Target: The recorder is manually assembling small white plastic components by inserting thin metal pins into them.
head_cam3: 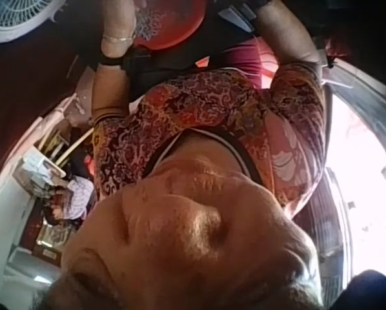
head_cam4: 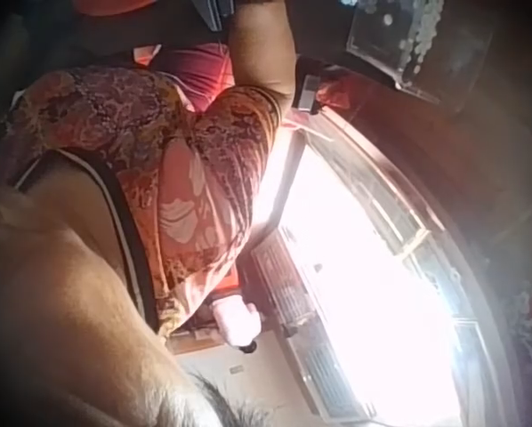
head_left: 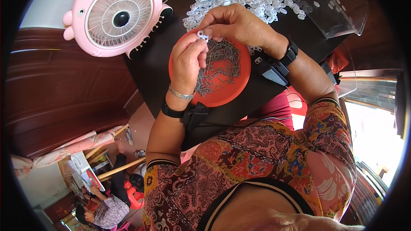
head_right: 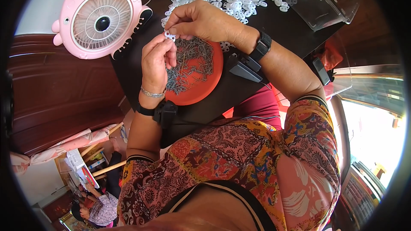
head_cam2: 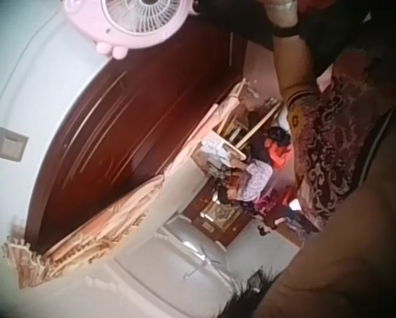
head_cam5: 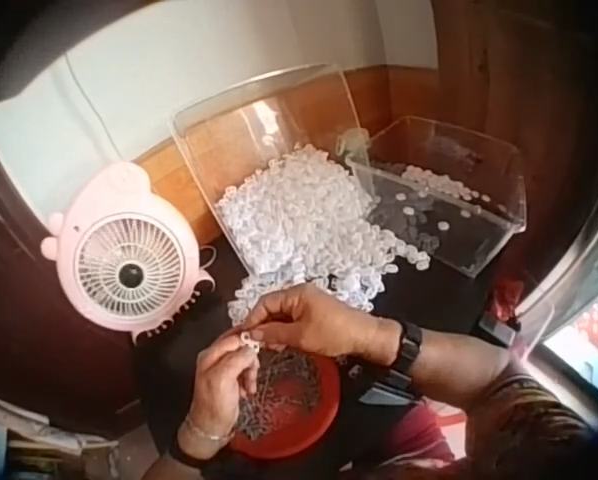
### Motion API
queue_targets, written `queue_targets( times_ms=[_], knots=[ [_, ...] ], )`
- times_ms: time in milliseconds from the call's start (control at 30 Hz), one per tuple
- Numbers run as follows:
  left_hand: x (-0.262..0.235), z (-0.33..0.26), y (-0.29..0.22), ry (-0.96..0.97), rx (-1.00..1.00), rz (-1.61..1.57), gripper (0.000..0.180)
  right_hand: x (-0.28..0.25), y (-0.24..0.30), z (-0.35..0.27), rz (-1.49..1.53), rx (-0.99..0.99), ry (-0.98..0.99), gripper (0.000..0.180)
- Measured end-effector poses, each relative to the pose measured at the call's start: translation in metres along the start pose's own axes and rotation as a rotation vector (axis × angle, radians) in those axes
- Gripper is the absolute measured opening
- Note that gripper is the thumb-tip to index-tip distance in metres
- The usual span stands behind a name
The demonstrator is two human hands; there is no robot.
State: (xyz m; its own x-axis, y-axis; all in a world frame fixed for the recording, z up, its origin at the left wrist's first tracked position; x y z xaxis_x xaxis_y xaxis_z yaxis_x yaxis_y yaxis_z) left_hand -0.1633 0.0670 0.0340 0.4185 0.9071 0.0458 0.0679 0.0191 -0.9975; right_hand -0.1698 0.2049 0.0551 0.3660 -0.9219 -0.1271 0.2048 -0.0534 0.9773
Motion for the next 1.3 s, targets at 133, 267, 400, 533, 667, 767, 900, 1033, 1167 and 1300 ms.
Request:
queue_targets(
  times_ms=[133,267,400,533,667,767,900,1033,1167,1300],
  knots=[
    [0.0,-0.001,0.0,0.004,0.018,-0.055,0.02,0.004,0.003,-0.002,-0.024,-0.065,0.036,0.019],
    [0.001,-0.003,0.001,-0.007,-0.015,-0.054,0.021,0.008,0.008,-0.005,-0.15,-0.091,0.028,0.023],
    [-0.001,-0.002,0.005,-0.033,-0.031,-0.136,0.023,0.008,0.014,-0.006,-0.206,-0.083,0.038,0.023],
    [0.0,-0.001,0.008,0.028,-0.047,-0.157,0.026,0.008,0.011,-0.007,-0.219,-0.113,0.056,0.023],
    [0.001,-0.001,0.008,0.012,-0.044,-0.127,0.027,0.008,0.016,-0.008,-0.323,-0.145,0.054,0.024],
    [0.0,-0.001,0.005,-0.01,-0.031,-0.108,0.027,0.011,0.019,-0.009,-0.411,-0.17,0.026,0.027],
    [-0.001,-0.003,0.006,-0.014,-0.037,-0.081,0.027,0.017,0.022,-0.01,-0.565,-0.308,-0.035,0.033],
    [-0.004,-0.002,0.005,-0.025,-0.015,-0.111,0.028,0.019,0.022,-0.011,-0.677,-0.396,-0.068,0.034],
    [-0.005,0.0,0.007,-0.002,-0.003,-0.129,0.028,0.018,0.024,-0.013,-0.657,-0.456,-0.097,0.026],
    [-0.003,0.0,0.008,-0.032,0.026,-0.141,0.028,0.018,0.022,-0.014,-0.676,-0.419,-0.07,0.029]
  ],
)
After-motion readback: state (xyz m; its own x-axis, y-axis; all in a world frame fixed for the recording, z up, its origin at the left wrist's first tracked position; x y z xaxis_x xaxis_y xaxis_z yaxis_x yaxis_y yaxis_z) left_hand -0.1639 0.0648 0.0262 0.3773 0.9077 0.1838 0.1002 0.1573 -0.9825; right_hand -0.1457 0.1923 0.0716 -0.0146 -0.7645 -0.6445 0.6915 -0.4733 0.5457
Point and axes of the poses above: each hand's wrist, its own z-axis towards the middle knuckle, its own x-axis out of the palm, y = z × x, the point moved 6 cm from there along z, towards the middle knuckle
